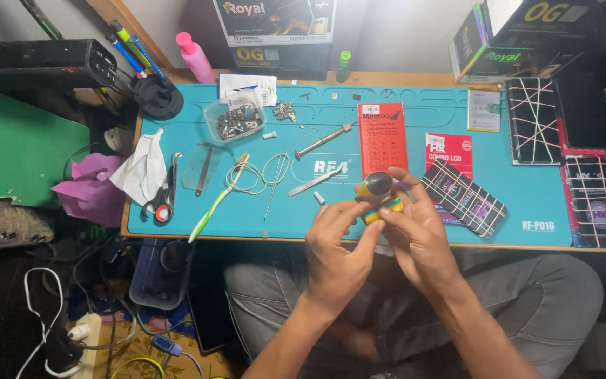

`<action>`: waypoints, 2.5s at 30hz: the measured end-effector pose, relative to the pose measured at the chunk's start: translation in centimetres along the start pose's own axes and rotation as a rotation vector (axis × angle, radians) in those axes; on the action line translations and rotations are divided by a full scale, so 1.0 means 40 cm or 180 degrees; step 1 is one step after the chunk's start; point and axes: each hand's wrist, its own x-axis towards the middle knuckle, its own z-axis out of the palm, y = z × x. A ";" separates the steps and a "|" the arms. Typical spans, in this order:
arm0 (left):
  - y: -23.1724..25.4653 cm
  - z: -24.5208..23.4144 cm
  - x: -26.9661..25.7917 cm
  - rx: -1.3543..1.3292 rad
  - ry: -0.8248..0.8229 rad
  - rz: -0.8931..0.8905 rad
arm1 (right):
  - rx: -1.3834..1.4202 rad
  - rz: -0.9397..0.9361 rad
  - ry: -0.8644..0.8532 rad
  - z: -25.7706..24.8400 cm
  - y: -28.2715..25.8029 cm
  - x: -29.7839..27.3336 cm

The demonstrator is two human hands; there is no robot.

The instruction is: Securing a mobile phone screen to its frame using rubber bands and a small adjustment tool to ensure a proper bond.

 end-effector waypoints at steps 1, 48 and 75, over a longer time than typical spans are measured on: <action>0.006 0.001 -0.003 -0.0035 0.0020 -0.0144 | 0.0067 -0.0076 -0.0047 -0.003 0.000 -0.001; 0.013 -0.003 -0.007 -0.0541 0.0189 -0.0355 | -0.0244 0.0608 0.0887 0.036 -0.012 -0.046; 0.055 0.033 0.037 -0.1763 -0.0082 -0.1860 | -0.5596 -0.1446 -0.0373 -0.254 -0.251 0.099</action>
